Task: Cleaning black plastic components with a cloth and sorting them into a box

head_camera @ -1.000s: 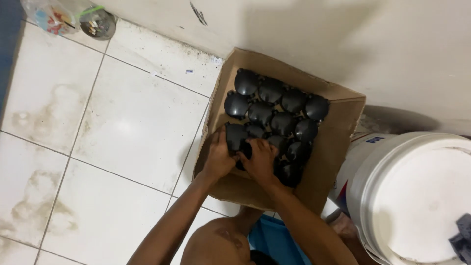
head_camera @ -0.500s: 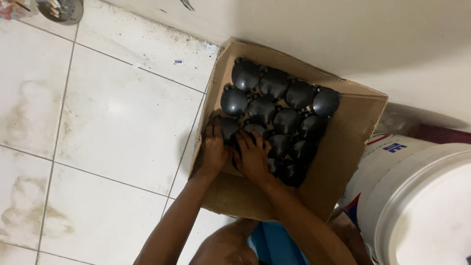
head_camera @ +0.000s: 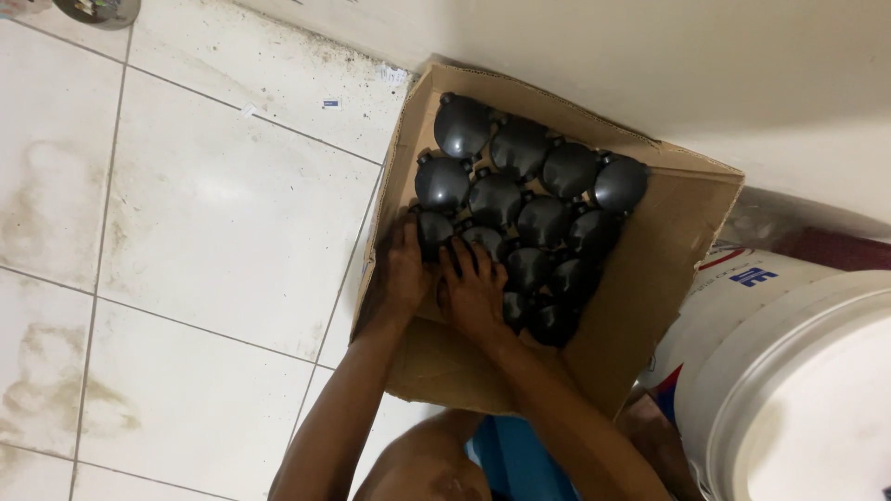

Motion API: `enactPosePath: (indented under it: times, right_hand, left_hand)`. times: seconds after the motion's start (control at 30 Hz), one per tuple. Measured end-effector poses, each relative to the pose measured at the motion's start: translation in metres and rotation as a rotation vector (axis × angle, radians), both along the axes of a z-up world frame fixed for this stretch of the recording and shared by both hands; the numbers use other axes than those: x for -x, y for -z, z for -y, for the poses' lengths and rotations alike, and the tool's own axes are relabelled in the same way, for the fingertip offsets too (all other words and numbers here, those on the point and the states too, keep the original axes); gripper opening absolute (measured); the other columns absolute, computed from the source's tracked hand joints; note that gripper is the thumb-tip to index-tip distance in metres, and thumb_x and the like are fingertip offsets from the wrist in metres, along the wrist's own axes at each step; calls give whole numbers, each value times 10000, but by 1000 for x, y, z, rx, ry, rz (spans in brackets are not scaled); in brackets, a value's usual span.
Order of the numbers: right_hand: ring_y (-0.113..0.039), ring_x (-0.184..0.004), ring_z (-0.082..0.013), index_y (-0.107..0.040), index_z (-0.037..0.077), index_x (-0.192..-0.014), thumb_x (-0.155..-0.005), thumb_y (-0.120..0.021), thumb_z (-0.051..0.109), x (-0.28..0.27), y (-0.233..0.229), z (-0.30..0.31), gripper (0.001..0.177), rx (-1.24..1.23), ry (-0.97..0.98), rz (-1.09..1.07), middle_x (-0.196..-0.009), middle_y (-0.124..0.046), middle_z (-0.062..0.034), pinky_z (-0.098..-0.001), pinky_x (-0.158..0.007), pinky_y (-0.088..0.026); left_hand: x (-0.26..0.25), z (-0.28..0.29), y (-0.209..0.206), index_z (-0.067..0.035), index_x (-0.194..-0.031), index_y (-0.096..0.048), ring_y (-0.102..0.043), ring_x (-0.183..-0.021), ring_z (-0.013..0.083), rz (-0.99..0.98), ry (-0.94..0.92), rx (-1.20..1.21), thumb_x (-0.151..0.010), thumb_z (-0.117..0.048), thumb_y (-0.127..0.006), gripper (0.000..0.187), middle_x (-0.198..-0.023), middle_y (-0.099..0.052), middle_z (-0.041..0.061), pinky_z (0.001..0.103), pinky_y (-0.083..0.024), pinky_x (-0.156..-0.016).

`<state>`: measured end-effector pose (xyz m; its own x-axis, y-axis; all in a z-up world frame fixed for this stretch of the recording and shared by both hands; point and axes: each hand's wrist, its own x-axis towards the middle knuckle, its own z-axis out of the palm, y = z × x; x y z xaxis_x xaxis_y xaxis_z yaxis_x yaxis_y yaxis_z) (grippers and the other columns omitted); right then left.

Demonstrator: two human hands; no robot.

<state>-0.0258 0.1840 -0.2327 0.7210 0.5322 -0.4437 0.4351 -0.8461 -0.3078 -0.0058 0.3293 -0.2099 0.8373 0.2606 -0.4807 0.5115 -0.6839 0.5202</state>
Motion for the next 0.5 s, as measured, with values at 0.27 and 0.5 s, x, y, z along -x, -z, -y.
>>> enactPosePath:
  times: [0.27, 0.5]
  right_hand:
    - [-193, -1431, -410, -277, 190, -1539, -865, -686, 220, -6, -27, 1, 788, -1, 12, -98, -1579, -191, -162, -632, -1028, -282]
    - [-242, -1394, -435, -410, 137, -1470, -924, -621, 239, -11, -60, 34, 594, -127, 137, 6, -1490, -307, -202, -632, -1008, -312]
  left_hand:
    - [-6, -3, -31, -86, -1478, -287, -502, -1252, 474, -78, -94, 124, -711, -52, -728, 886, -1403, -449, 255, 526, -444, -1053]
    - [-1, 17, -67, -183, -1513, -235, -395, -1361, 395, -175, -36, 102, -750, -151, -751, 922, -1487, -374, 176, 539, -314, -1146]
